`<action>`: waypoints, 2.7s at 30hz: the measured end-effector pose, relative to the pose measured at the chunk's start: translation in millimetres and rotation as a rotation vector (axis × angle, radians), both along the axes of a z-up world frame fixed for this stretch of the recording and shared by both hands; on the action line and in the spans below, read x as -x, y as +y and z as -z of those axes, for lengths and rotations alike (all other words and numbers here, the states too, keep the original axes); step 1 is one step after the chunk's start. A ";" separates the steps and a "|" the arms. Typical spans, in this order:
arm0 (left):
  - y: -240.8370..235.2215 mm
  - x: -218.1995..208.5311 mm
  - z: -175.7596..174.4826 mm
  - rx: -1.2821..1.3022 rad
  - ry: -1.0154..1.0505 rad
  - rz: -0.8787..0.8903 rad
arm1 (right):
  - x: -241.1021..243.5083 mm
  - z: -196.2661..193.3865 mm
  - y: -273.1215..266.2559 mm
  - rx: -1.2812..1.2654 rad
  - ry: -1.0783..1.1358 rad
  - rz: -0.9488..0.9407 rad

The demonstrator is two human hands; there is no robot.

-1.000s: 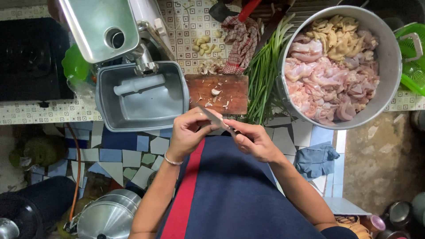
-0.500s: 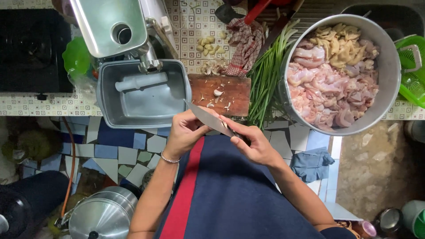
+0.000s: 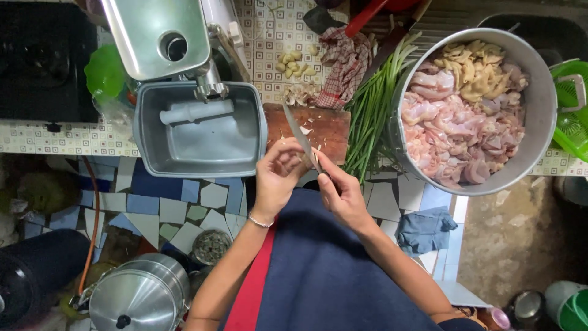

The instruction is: Peeling garlic cloves by hand and then chopping them into small pieces using a kitchen knife on a wooden cutting board.

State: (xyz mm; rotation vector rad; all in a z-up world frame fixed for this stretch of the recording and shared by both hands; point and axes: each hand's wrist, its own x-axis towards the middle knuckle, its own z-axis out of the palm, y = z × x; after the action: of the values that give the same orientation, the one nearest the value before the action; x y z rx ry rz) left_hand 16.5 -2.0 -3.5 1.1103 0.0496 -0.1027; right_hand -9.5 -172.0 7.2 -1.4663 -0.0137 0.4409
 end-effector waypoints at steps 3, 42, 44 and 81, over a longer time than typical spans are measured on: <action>0.8 -1.8 -3.1 -0.212 -0.045 -0.064 | -4.4 3.0 0.4 -0.193 0.173 0.023; 40.3 9.8 47.3 0.165 0.378 -0.200 | -136.8 118.1 13.6 0.716 -0.264 -0.146; 40.8 9.1 45.1 0.149 0.385 -0.195 | -135.6 119.0 13.1 0.647 -0.308 -0.161; 32.5 -1.2 49.4 0.328 0.329 -0.141 | -114.3 105.2 8.0 0.210 -0.112 0.060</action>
State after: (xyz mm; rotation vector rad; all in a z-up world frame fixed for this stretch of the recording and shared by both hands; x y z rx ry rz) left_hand 17.8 30.5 -53.0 0.7511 0.3921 -0.1605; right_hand 104.8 -164.0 -98.0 -1.6925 -0.0129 0.3173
